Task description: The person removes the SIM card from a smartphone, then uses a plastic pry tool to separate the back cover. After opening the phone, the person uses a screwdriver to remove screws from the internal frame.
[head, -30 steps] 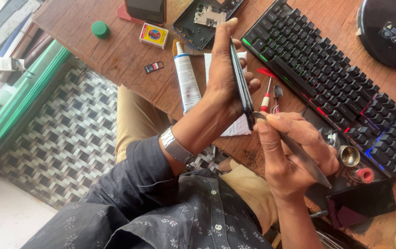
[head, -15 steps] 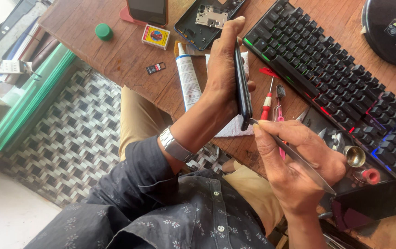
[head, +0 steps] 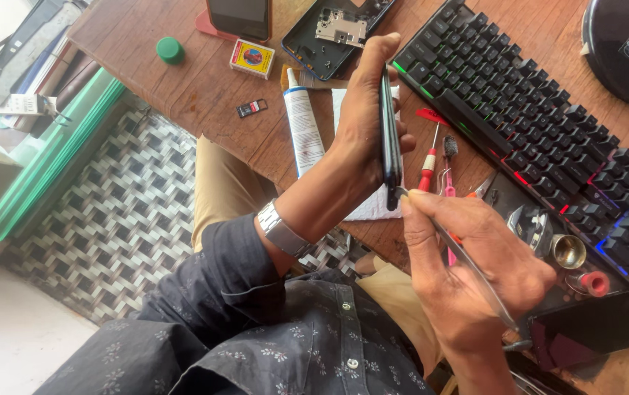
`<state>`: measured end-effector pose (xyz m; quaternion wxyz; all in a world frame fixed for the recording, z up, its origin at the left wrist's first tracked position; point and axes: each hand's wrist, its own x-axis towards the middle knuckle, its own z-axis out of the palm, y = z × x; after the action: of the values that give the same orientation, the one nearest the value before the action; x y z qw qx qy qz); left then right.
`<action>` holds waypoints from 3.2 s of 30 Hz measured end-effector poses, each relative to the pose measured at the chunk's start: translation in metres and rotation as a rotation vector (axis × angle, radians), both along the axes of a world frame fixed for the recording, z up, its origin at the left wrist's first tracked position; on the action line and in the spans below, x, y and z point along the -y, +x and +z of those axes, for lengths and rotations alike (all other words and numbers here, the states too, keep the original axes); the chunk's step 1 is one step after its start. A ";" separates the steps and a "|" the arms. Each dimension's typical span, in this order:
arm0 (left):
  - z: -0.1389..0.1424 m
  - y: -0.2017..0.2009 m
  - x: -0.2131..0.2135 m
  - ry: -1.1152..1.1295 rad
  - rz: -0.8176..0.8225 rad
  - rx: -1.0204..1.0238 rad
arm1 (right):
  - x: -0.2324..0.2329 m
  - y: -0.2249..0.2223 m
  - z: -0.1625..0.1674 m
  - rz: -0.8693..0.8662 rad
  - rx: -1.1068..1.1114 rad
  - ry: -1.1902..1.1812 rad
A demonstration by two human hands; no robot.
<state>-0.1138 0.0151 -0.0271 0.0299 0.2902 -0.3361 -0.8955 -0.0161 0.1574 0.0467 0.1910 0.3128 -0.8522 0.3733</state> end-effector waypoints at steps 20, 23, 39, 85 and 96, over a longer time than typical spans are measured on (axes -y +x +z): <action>0.009 0.009 -0.005 0.230 -0.043 -0.003 | 0.001 -0.004 -0.028 -0.052 0.109 -0.317; 0.009 0.008 -0.006 0.264 -0.026 0.029 | -0.002 -0.006 -0.037 -0.005 0.085 -0.365; 0.009 0.006 -0.005 0.267 0.028 0.018 | -0.001 -0.020 -0.053 0.116 0.013 -0.453; -0.060 -0.002 0.016 -0.511 0.067 -0.539 | -0.025 -0.027 -0.104 0.112 0.154 -0.268; -0.065 -0.002 0.032 -1.024 0.194 -0.637 | -0.020 -0.031 -0.105 0.123 0.171 -0.213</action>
<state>-0.1160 -0.0165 -0.0923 0.3464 -0.0139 -0.6703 -0.6562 -0.0466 0.1776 -0.0579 0.1266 0.3093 -0.8003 0.4979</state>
